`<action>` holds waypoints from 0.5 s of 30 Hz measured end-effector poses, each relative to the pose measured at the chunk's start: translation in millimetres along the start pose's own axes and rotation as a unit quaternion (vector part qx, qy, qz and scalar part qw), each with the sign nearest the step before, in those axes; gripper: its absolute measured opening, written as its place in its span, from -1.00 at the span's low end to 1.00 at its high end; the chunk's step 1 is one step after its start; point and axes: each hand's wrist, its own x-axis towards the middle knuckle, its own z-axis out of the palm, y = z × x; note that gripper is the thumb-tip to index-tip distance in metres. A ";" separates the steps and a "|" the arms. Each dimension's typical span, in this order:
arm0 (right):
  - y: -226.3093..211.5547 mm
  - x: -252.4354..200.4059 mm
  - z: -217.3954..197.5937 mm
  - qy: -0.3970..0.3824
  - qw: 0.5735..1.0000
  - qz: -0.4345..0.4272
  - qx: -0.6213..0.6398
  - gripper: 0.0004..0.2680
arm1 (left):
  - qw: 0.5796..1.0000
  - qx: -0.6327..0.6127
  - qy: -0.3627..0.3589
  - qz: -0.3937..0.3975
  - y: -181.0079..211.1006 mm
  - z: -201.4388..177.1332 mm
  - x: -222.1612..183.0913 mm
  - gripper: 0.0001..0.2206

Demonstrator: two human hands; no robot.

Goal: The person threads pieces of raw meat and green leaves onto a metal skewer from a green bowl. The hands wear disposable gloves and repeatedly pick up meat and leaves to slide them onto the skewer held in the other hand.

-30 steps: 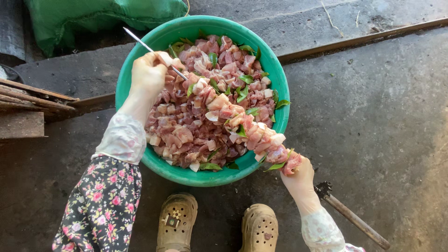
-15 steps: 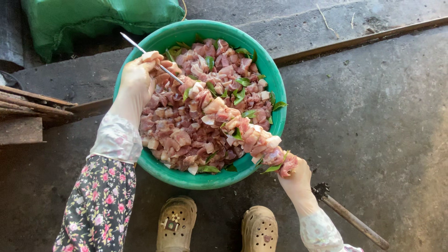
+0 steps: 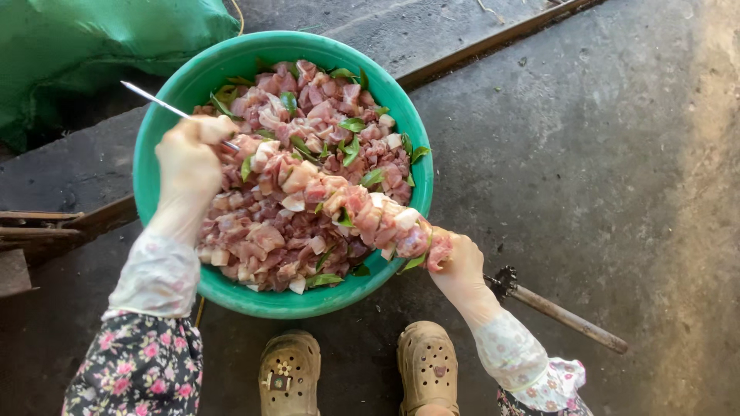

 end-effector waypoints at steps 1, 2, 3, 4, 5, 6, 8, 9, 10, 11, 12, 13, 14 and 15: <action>0.6 1.3 2.9 -0.002 1.000 0.008 -0.016 -0.83 | 0.996 0.026 -0.004 0.080 1.4 9.6 -4.7 -0.79; 2.0 3.7 3.7 -0.003 0.999 0.012 -0.033 -0.86 | 0.986 0.052 -0.005 0.158 3.0 15.3 -8.4 -0.76; 4.2 4.1 3.5 0.004 1.000 0.004 -0.006 -0.84 | 0.985 0.079 -0.010 0.155 4.7 17.1 -10.1 -0.76; 7.2 6.0 2.6 0.010 1.000 -0.006 0.019 -0.83 | 0.983 0.105 -0.013 0.150 6.0 19.3 -12.4 -0.75; 9.8 8.1 1.6 0.017 0.999 -0.016 0.044 -0.81 | 0.981 0.131 -0.015 0.145 7.6 19.0 -14.5 -0.72; 12.0 8.9 0.2 0.013 0.999 -0.011 0.035 -0.83 | 0.988 0.104 -0.034 0.106 9.8 15.3 -18.3 -0.63; 12.7 11.6 -0.8 0.004 1.000 -0.002 0.018 -0.84 | 0.996 0.052 -0.071 0.028 10.9 -0.8 -27.0 -0.28; 11.9 14.5 -0.3 0.000 1.000 -0.010 0.009 -0.83 | 0.994 0.072 -0.076 -0.021 9.3 -8.7 -29.2 -0.30; 13.5 13.2 -0.8 -0.003 1.000 -0.014 0.000 -0.82 | 0.990 0.091 -0.085 -0.070 6.8 -14.6 -31.0 -0.31; 14.7 12.0 0.1 -0.006 1.000 -0.018 -0.009 -0.81 | 0.982 0.109 -0.093 -0.119 2.1 -19.5 -31.3 -0.33; 16.3 10.6 1.4 -0.008 1.000 -0.017 -0.009 -0.81 | 0.978 -0.026 -0.099 -0.182 -6.8 -23.1 -35.1 -0.46; 17.8 9.1 3.3 -0.010 1.000 -0.016 -0.010 -0.82 | 0.952 -0.161 -0.102 -0.240 -17.3 -26.1 -37.1 -0.58; 19.3 10.5 3.9 -0.005 1.000 -0.014 -0.009 -0.83 | 0.907 -0.294 -0.103 -0.284 -26.7 -26.0 -32.1 -0.69; 20.6 11.0 4.5 0.000 1.000 -0.017 -0.004 -0.82 | 0.880 -0.360 -0.095 -0.297 -36.5 -25.9 -26.9 -0.73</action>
